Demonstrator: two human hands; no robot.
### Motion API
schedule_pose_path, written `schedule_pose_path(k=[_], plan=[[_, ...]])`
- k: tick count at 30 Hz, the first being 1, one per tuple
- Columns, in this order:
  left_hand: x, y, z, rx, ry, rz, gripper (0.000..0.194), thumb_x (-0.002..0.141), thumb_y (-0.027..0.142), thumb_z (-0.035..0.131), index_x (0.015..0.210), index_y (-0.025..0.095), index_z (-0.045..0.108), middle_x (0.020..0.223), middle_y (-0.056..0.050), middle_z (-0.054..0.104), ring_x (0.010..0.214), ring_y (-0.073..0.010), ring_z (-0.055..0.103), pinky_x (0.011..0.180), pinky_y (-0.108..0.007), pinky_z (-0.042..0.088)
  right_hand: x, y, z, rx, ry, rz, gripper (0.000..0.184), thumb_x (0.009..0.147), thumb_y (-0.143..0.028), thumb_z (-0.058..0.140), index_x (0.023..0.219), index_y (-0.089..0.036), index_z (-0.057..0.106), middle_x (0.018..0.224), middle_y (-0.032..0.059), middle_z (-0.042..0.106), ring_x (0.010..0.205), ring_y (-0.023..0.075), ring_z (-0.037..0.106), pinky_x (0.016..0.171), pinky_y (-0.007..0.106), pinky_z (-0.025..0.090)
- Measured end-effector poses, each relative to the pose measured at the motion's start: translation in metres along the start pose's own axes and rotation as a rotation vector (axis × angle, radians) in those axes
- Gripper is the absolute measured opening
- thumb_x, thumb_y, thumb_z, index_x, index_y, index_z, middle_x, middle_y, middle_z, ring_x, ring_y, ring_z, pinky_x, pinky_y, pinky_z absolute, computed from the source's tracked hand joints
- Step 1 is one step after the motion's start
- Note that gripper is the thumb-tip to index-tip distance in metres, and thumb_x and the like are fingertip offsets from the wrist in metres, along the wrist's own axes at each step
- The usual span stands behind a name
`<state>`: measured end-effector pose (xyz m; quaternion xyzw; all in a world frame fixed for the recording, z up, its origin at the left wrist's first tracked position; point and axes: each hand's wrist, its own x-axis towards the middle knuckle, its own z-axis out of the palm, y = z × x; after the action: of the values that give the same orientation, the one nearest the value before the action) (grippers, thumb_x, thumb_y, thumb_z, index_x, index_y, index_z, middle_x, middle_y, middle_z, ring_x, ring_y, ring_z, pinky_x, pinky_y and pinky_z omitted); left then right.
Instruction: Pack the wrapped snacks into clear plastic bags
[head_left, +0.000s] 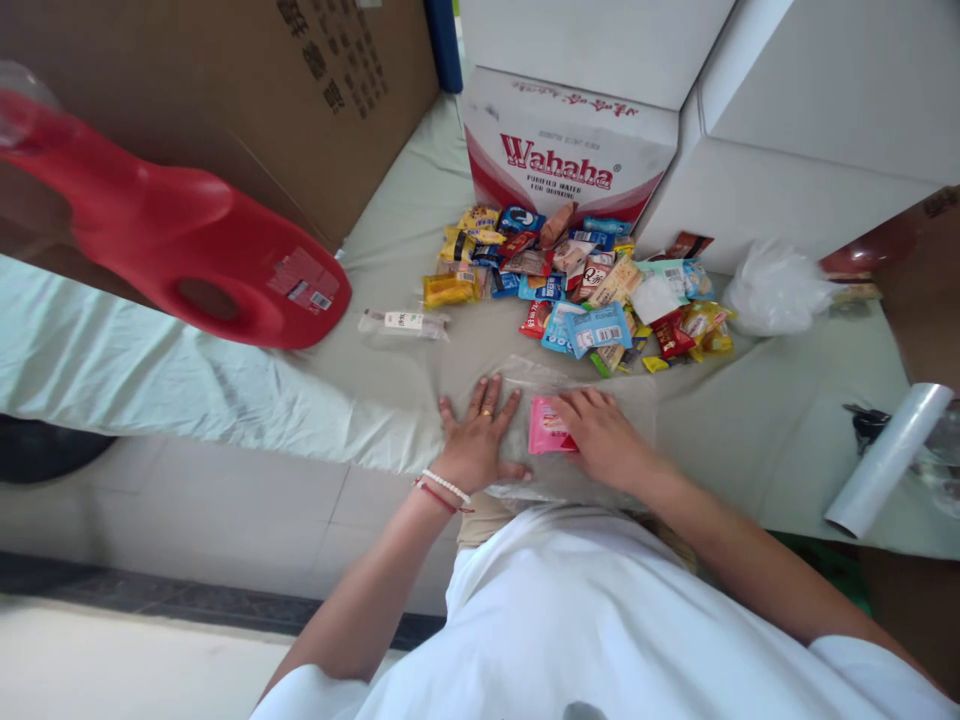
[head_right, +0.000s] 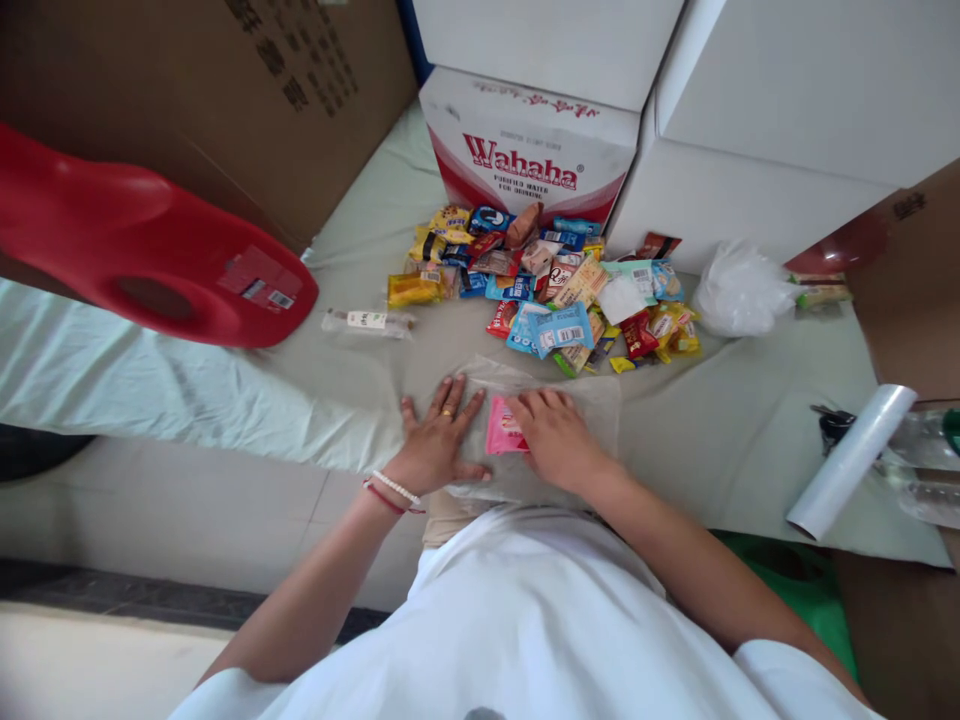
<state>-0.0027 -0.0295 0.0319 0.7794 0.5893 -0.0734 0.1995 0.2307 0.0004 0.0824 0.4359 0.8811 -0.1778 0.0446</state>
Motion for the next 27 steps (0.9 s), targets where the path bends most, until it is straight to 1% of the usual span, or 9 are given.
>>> schedule_pose_path(k=[4, 9, 11, 14, 16, 19, 21, 25, 27], plan=[[-0.010, -0.011, 0.012, -0.011, 0.111, 0.003, 0.106, 0.083, 0.072, 0.059, 0.163, 0.016, 0.019, 0.170, -0.020, 0.011, 0.158, -0.0412, 0.012, 0.121, -0.072, 0.011, -0.002, 0.002, 0.006, 0.055, 0.026, -0.040, 0.074, 0.086, -0.025, 0.072, 0.154, -0.017, 0.042, 0.149, 0.0160, 0.049, 0.133, 0.0332, 0.043, 0.113, 0.052, 0.036], [-0.027, -0.017, 0.025, -0.010, 0.346, -0.095, 0.084, 0.094, 0.059, 0.051, 0.160, 0.012, 0.029, 0.169, -0.022, 0.018, 0.159, -0.0367, 0.014, 0.126, -0.060, 0.017, -0.062, 0.017, 0.018, 0.223, 0.170, -0.158, 0.056, 0.094, -0.044, 0.065, 0.143, -0.020, 0.055, 0.142, 0.0160, 0.055, 0.131, 0.0303, 0.047, 0.111, 0.052, 0.042], [-0.032, -0.018, 0.032, 0.009, 0.419, -0.109, 0.074, 0.093, 0.054, 0.057, 0.157, 0.020, 0.039, 0.167, -0.018, 0.030, 0.158, -0.0371, 0.015, 0.126, -0.063, 0.013, -0.089, 0.022, 0.033, 0.214, 0.131, -0.193, 0.046, 0.094, -0.042, 0.065, 0.136, -0.024, 0.061, 0.133, 0.0143, 0.061, 0.124, 0.0296, 0.052, 0.106, 0.051, 0.046], [-0.036, -0.022, 0.036, -0.002, 0.344, 0.108, 0.047, 0.097, 0.029, 0.053, 0.142, 0.043, 0.056, 0.150, -0.004, 0.058, 0.152, -0.0300, 0.036, 0.127, -0.064, 0.008, -0.112, 0.030, 0.054, 0.175, 0.083, -0.182, 0.028, 0.097, -0.024, 0.059, 0.123, -0.026, 0.070, 0.127, 0.0120, 0.066, 0.118, 0.0268, 0.056, 0.101, 0.049, 0.050], [-0.036, -0.027, 0.032, -0.040, 0.247, 0.317, 0.047, 0.097, 0.017, 0.048, 0.129, 0.047, 0.065, 0.140, 0.002, 0.067, 0.146, -0.0245, 0.046, 0.128, -0.061, 0.008, -0.111, 0.032, 0.056, 0.226, 0.102, -0.174, 0.026, 0.098, -0.017, 0.053, 0.112, -0.025, 0.072, 0.120, 0.0108, 0.068, 0.111, 0.0239, 0.058, 0.096, 0.045, 0.052], [-0.034, -0.035, 0.017, -0.110, 0.182, 0.485, 0.045, 0.094, 0.016, 0.047, 0.128, 0.036, 0.067, 0.136, -0.002, 0.069, 0.143, -0.0228, 0.049, 0.129, -0.059, 0.007, -0.097, 0.033, 0.038, 0.385, 0.149, -0.156, 0.022, 0.100, -0.021, 0.051, 0.105, -0.022, 0.072, 0.113, 0.0107, 0.069, 0.104, 0.0214, 0.059, 0.090, 0.038, 0.052], [-0.032, -0.040, 0.007, -0.148, 0.145, 0.528, 0.046, 0.093, 0.030, 0.051, 0.139, 0.029, 0.060, 0.142, -0.009, 0.064, 0.145, -0.0266, 0.047, 0.128, -0.061, 0.005, -0.083, 0.035, 0.021, 0.477, 0.163, -0.126, 0.024, 0.101, -0.024, 0.049, 0.106, -0.021, 0.072, 0.109, 0.0103, 0.069, 0.100, 0.0195, 0.061, 0.087, 0.034, 0.052], [-0.028, -0.045, 0.002, -0.168, 0.081, 0.530, 0.081, 0.082, 0.063, 0.063, 0.150, 0.021, 0.048, 0.150, -0.017, 0.054, 0.148, -0.0348, 0.040, 0.126, -0.063, 0.005, -0.057, 0.046, -0.003, 0.570, 0.125, -0.036, 0.027, 0.100, -0.028, 0.048, 0.106, -0.019, 0.072, 0.094, 0.0062, 0.071, 0.084, 0.0167, 0.064, 0.078, 0.028, 0.049], [-0.025, -0.041, 0.005, -0.179, 0.133, 0.480, 0.066, 0.086, 0.059, 0.061, 0.141, 0.023, 0.057, 0.140, -0.014, 0.063, 0.144, -0.0330, 0.043, 0.126, -0.062, 0.007, -0.046, 0.054, -0.006, 0.630, 0.092, 0.021, 0.028, 0.098, -0.031, 0.050, 0.104, -0.018, 0.073, 0.092, 0.0049, 0.073, 0.081, 0.0163, 0.064, 0.076, 0.027, 0.048]])
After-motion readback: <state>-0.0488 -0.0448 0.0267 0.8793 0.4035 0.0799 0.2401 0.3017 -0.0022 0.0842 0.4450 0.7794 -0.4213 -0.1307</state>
